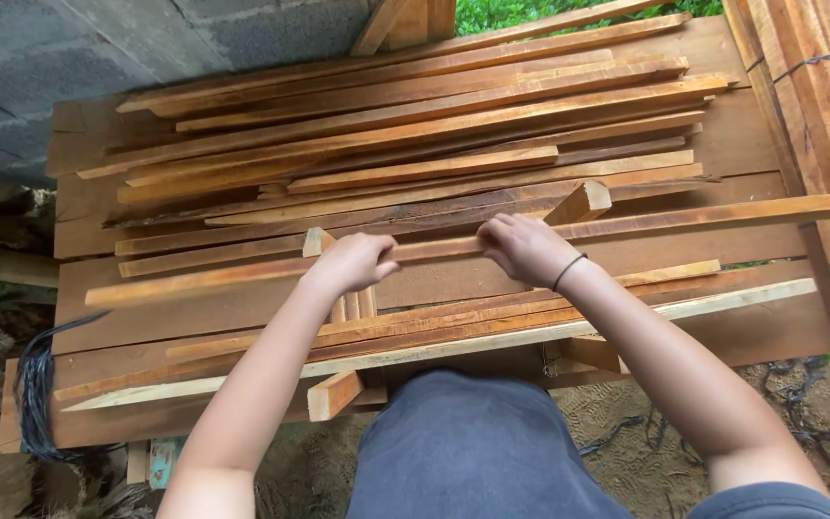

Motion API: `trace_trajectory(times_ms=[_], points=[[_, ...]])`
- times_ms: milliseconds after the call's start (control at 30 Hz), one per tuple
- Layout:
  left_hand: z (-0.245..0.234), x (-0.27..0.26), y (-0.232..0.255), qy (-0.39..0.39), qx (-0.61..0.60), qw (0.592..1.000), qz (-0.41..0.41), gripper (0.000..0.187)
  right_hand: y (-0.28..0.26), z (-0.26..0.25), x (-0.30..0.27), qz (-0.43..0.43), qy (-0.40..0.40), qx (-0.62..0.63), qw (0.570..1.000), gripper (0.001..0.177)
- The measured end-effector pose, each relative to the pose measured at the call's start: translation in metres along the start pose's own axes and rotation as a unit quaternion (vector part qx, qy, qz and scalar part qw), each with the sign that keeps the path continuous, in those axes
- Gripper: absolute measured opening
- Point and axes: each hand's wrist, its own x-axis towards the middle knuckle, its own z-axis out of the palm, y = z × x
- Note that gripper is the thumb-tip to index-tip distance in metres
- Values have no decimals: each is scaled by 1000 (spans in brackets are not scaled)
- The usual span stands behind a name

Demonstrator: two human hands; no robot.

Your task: Organizing and bundling thin wooden planks in a woodworking shop.

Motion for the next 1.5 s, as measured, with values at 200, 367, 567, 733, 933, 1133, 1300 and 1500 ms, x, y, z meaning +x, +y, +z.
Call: trace_trajectory(times_ms=[200,367,567,733,933,1133,1300,1500], points=[[34,37,-9,-8,-44,998,48,20,26,49,21,13,-34,26,999,39],[106,92,-43,-66,14,998,21,22,40,102,41,61,-103,96,988,38],[180,143,-78,-102,32,994,-25,21,59,166,47,178,-138,124,966,48],[199,153,-84,-126,-8,989,-83,24,68,167,40,245,-147,109,952,64],[144,114,-28,-127,-59,979,-151,64,50,167,27,198,-76,49,976,53],[181,121,-43,-70,-74,981,-165,63,37,180,23,247,-11,39,968,53],[190,105,-38,3,-91,982,-168,62,38,202,13,235,59,49,969,53],[240,114,-45,55,-98,975,-191,55,31,213,-3,236,37,32,971,60]])
